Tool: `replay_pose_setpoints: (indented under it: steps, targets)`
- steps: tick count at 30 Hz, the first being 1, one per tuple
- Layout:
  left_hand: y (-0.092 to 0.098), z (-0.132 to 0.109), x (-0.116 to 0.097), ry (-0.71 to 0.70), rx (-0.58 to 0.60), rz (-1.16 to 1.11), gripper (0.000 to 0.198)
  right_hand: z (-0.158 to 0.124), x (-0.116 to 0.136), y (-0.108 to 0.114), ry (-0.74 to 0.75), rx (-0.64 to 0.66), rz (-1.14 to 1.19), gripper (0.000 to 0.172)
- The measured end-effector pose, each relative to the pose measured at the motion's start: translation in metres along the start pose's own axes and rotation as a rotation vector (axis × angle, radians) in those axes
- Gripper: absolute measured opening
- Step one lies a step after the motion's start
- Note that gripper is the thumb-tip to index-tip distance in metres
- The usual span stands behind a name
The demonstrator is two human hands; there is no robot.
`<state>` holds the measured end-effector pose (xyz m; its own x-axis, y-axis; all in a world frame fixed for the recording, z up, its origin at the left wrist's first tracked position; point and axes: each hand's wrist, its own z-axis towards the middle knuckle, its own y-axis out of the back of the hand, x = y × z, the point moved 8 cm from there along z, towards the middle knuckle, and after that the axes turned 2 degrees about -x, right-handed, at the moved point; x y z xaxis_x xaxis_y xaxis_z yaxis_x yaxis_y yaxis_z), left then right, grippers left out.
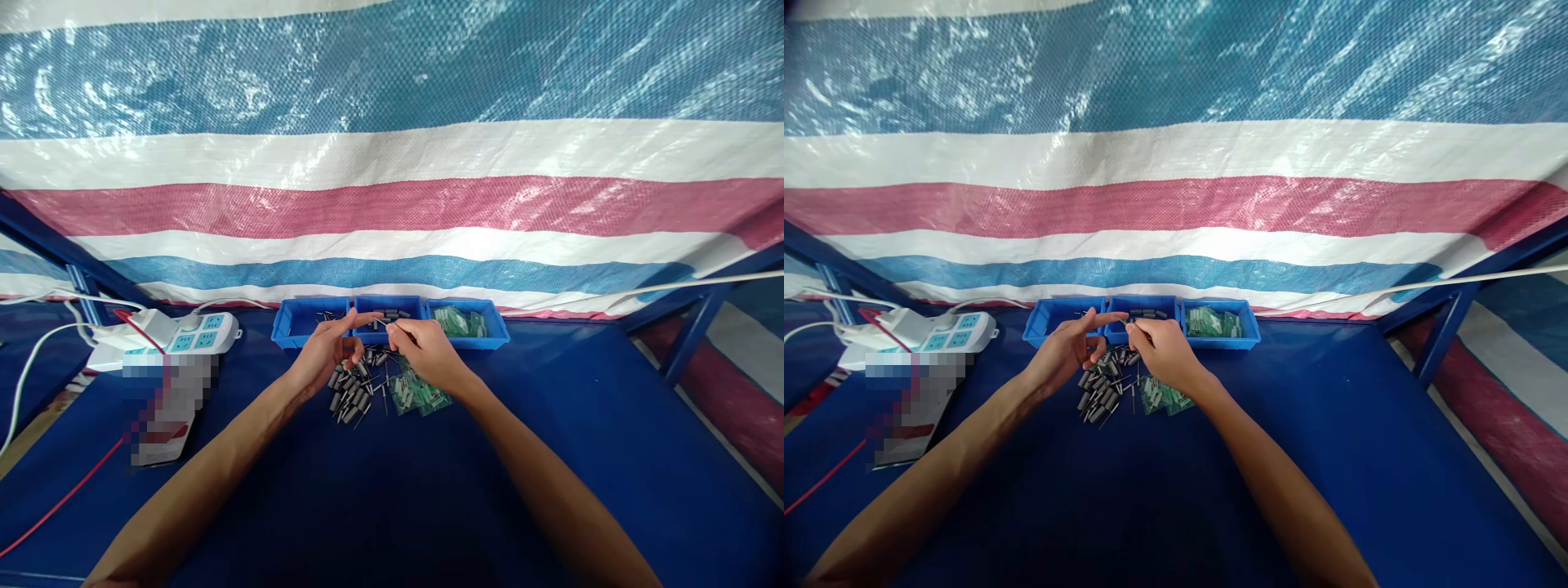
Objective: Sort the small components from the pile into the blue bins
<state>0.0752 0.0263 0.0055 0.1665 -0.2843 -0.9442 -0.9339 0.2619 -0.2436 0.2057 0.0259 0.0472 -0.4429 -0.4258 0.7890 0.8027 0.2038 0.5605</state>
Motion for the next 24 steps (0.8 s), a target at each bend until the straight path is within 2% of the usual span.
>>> replay_pose_setpoints:
  steps: [8,11,14,18,21,24]
  targets:
    - [0.006,0.008,0.011,-0.005,-0.023,0.029,0.063,0.005,-0.020,0.000,-0.037,0.002,-0.048,0.041]
    - [0.011,0.012,0.011,-0.078,-0.054,0.142,0.055,0.005,-0.023,-0.001,-0.039,0.008,-0.054,0.041]
    - [0.019,0.010,-0.003,-0.311,-0.165,0.424,0.042,0.004,-0.019,-0.004,-0.033,0.060,-0.023,0.041]
    - [0.011,-0.011,-0.034,-0.849,-0.301,0.906,0.028,0.001,-0.008,-0.010,-0.025,0.182,0.047,0.041]
    - [-0.002,-0.028,-0.041,-1.153,-0.269,1.141,0.023,-0.003,-0.002,-0.014,-0.046,0.285,0.141,0.039]
    - [-0.009,-0.038,-0.042,-1.310,-0.218,1.246,0.020,-0.007,-0.002,-0.020,-0.089,0.393,0.262,0.039]
